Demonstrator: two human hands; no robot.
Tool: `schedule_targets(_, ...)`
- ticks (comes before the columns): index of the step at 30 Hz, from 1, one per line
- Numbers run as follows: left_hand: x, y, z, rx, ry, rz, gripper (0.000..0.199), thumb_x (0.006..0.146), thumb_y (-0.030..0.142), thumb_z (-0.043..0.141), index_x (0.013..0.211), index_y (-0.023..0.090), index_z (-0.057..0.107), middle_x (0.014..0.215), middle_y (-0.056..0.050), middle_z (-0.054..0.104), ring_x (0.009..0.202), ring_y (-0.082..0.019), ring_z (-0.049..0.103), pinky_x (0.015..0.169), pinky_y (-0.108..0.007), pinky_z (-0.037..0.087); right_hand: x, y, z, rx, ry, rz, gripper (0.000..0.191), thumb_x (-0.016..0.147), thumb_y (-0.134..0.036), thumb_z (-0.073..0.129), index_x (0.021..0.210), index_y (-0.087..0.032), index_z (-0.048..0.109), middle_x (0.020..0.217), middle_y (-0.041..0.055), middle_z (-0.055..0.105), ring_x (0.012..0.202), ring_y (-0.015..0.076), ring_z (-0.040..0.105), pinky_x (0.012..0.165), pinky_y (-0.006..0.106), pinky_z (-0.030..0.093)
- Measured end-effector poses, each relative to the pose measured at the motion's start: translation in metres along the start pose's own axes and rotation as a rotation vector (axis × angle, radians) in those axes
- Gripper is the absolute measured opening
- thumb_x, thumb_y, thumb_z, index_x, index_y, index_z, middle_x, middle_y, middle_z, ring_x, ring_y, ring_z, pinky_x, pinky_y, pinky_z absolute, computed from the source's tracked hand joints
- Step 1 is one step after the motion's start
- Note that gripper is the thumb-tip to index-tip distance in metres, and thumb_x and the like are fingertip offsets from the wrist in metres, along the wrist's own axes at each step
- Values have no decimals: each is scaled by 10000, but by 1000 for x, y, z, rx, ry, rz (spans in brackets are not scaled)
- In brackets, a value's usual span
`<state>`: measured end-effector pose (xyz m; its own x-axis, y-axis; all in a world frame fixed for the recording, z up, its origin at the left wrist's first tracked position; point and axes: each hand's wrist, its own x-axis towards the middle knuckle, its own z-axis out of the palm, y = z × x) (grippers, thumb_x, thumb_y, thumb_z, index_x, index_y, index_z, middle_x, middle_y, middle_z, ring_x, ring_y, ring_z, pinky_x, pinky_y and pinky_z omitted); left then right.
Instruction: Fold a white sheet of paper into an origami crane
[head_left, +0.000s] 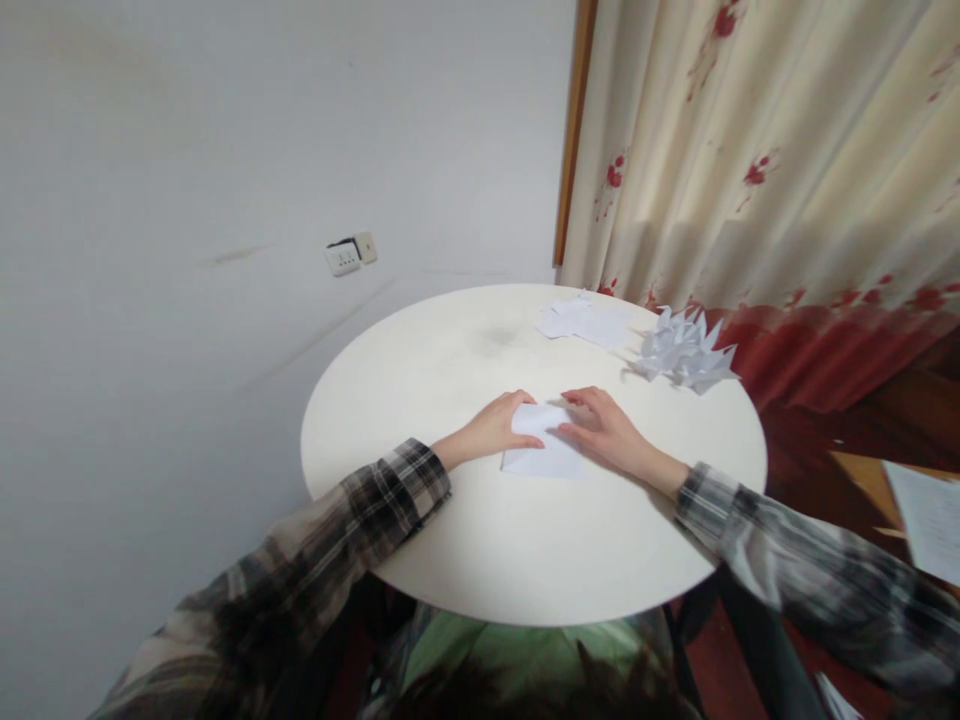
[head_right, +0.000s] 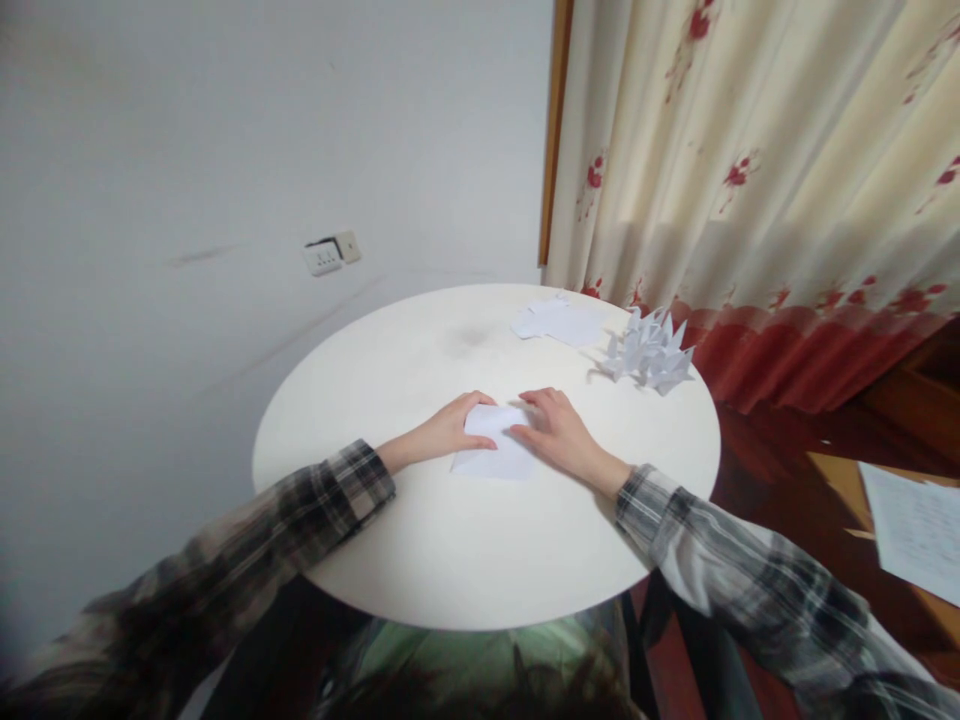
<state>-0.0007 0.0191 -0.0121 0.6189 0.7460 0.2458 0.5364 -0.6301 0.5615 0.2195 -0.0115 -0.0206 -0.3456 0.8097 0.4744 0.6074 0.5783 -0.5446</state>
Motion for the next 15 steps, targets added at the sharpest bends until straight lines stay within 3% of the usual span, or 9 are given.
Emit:
schedule_targets(5, 3, -3, 8, -278, 60, 82, 737, 587, 247, 789, 1221, 188, 417, 1083, -76, 550, 998, -197, 524, 876, -330, 409, 24, -2, 15, 169, -132, 91, 323, 701, -314, 664, 994, -183, 626, 822, 31, 637, 731, 159, 550, 698, 300, 421)
schedule_targets(9, 8, -15, 12, -388, 220, -51, 821, 535, 213, 803, 1258, 191, 413, 1096, -94, 548, 924, -185, 538, 740, -294, 454, 30, -3, 15, 433, -73, 209, 301, 668, -294, 666, 941, -170, 646, 640, -25, 555, 566, 106, 471, 565, 251, 368)
schedule_targets(13, 14, -14, 7, -675, 313, -246, 480, 622, 262, 743, 1051, 127, 577, 904, -78, 636, 766, -156, 600, 674, -269, 470, 27, -4, 10, 666, 152, 267, 267, 692, -353, 639, 887, -171, 631, 694, -10, 563, 608, 106, 486, 557, 239, 362)
schedule_targets(15, 15, -9, 3, -726, 324, -286, 311, 656, 311, 717, 885, 116, 637, 783, -61, 657, 686, -150, 603, 620, -254, 470, 25, -7, 7, 695, 159, 277, 255, 680, -360, 655, 848, -171, 621, 696, -10, 565, 616, 107, 492, 550, 231, 359)
